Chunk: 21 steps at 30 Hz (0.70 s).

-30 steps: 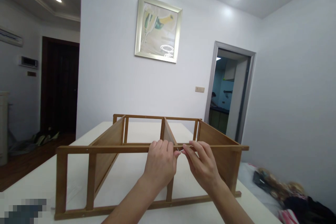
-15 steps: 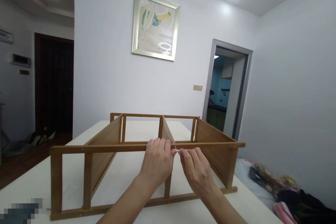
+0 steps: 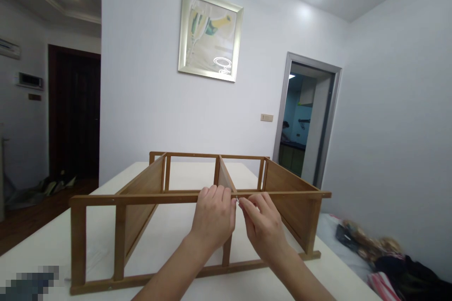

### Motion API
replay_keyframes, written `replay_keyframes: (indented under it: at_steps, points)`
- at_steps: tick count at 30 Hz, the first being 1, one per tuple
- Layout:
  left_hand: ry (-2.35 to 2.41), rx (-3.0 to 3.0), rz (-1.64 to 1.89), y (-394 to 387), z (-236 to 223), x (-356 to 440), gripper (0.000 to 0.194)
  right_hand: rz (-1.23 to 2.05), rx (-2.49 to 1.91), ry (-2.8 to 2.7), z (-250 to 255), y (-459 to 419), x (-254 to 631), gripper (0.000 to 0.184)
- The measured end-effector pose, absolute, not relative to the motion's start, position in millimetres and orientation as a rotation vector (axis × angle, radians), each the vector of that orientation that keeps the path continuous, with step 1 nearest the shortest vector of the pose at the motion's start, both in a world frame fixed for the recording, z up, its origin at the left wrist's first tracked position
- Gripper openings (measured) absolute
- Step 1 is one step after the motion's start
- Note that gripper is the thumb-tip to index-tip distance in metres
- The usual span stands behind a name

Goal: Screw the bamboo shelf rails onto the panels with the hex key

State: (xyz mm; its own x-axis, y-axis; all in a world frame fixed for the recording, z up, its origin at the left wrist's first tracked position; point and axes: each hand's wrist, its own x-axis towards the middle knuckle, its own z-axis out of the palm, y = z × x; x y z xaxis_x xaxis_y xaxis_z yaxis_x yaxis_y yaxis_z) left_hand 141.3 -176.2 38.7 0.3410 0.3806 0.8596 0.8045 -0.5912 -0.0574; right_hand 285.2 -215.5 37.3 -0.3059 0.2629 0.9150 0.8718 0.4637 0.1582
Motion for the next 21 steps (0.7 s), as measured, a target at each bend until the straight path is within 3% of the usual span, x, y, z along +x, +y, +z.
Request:
replay_keyframes:
  at_steps: [8, 21]
  points:
    - [-0.994, -2.094, -1.159, -172.9, 35.2, 140.4, 0.019, -0.692, -0.879, -1.798, 40.4, -219.5, 287.1, 0.017]
    - [-0.994, -2.111, -1.153, -171.5, 34.7, 140.7, 0.019, -1.08, -0.878, -1.819, 44.6, -217.9, 292.6, 0.024]
